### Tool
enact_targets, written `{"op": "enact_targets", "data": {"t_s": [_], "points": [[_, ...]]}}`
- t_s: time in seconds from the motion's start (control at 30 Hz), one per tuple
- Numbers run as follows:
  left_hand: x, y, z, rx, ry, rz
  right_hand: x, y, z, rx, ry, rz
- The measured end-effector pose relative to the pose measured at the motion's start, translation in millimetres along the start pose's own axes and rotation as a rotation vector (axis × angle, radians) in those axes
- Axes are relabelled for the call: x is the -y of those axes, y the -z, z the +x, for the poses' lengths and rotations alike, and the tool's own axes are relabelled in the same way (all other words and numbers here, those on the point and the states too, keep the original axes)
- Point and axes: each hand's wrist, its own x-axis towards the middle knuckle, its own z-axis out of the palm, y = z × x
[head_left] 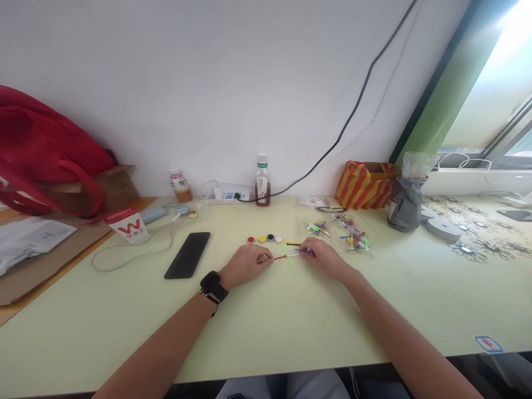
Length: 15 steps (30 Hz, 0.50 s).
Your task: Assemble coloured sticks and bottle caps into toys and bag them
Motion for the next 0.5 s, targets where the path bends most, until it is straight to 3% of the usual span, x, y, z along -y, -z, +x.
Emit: {"op": "enact_targets", "data": {"t_s": [0.5], "points": [[-1.0,0.7,-0.2,-0.006,-0.001,0.002,3.8,1.8,0.0,-0.017,-0.041,0.011]]}}
